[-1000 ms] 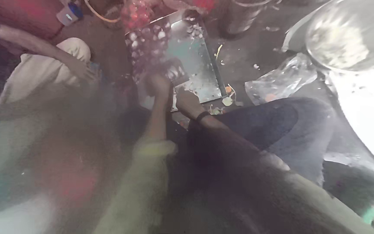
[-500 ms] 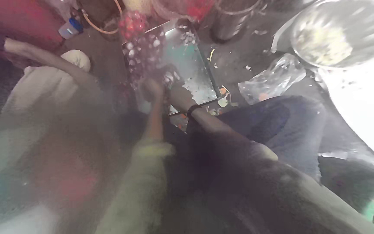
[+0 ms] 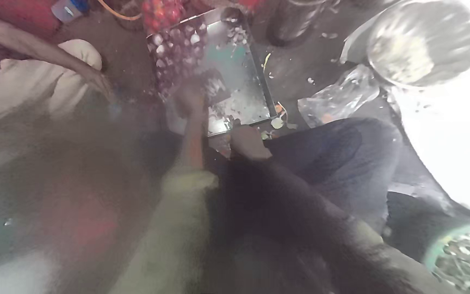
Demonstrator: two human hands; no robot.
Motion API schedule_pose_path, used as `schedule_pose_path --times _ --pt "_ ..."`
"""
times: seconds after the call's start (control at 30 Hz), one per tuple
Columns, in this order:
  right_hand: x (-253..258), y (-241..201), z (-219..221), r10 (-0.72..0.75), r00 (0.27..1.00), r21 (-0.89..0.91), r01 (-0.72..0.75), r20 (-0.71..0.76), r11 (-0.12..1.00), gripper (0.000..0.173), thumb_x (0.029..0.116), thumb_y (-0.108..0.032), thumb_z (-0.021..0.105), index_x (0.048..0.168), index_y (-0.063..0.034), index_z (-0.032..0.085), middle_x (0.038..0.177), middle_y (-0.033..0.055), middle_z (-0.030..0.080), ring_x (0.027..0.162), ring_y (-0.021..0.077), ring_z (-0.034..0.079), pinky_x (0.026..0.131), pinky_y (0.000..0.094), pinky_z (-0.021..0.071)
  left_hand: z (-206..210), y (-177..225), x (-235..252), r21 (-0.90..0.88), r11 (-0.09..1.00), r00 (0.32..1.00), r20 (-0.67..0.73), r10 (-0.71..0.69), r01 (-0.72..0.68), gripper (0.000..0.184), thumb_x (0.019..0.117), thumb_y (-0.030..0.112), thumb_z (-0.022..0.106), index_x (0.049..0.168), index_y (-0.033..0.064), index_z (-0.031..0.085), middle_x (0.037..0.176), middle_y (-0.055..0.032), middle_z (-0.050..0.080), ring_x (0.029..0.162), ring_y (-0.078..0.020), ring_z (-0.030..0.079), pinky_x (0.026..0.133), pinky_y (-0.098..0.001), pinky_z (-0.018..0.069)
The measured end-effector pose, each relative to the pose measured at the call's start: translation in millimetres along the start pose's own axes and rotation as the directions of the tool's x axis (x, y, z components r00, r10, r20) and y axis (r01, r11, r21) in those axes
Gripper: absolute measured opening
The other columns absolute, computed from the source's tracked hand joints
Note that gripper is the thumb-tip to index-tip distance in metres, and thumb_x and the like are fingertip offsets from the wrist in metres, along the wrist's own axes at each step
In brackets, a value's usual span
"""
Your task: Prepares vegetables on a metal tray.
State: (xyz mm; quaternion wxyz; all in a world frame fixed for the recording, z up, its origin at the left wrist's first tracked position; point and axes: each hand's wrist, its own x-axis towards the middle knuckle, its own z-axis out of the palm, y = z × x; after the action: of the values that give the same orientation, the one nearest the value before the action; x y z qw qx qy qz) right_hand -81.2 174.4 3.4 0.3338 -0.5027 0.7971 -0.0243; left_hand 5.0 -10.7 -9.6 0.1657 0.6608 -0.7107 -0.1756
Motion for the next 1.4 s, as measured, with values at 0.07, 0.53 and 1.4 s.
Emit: schedule_pose_path --times 0.07,0.53,1.4 --pt "-1 4 -11 -0.001 0.999 -0.003 0.001 -0.036 1.000 0.039 0.1029 -0.029 0.057 0.129 -0.0004 0.054 0.096 0.0232 0.069 0.090 0.0435 0.071 0.070 0.0601 0.0570 -1 2 0 -0.067 0.994 0.997 0.009 -0.082 0.083 0.022 0.0973 0.022 0.066 0.111 0.0102 0.078 0.119 -0.0123 0.074 0.116 -0.0285 0.068 0.106 -0.0506 0.0502" --pt "56 -49 -15 -0.011 0.999 0.061 0.009 0.038 0.998 0.040 0.1056 -0.029 0.048 0.132 -0.0004 0.053 0.108 0.0235 0.070 0.100 0.0423 0.071 0.077 0.0609 0.0569 -4 -2 -17 0.005 0.994 0.994 0.018 -0.111 0.111 0.029 0.0911 0.017 0.071 0.119 0.0093 0.076 0.133 -0.0168 0.067 0.126 -0.0340 0.063 0.106 -0.0563 0.0498" --pt "26 -19 6 -0.038 0.998 0.260 0.051 -0.056 0.964 0.035 0.1068 -0.031 0.051 0.128 -0.0032 0.055 0.104 0.0244 0.067 0.092 0.0435 0.070 0.070 0.0610 0.0571 1 5 -22 0.100 0.989 0.992 0.050 -0.114 0.109 0.020 0.0916 0.023 0.069 0.105 0.0098 0.077 0.116 -0.0166 0.073 0.111 -0.0346 0.069 0.094 -0.0592 0.0540"
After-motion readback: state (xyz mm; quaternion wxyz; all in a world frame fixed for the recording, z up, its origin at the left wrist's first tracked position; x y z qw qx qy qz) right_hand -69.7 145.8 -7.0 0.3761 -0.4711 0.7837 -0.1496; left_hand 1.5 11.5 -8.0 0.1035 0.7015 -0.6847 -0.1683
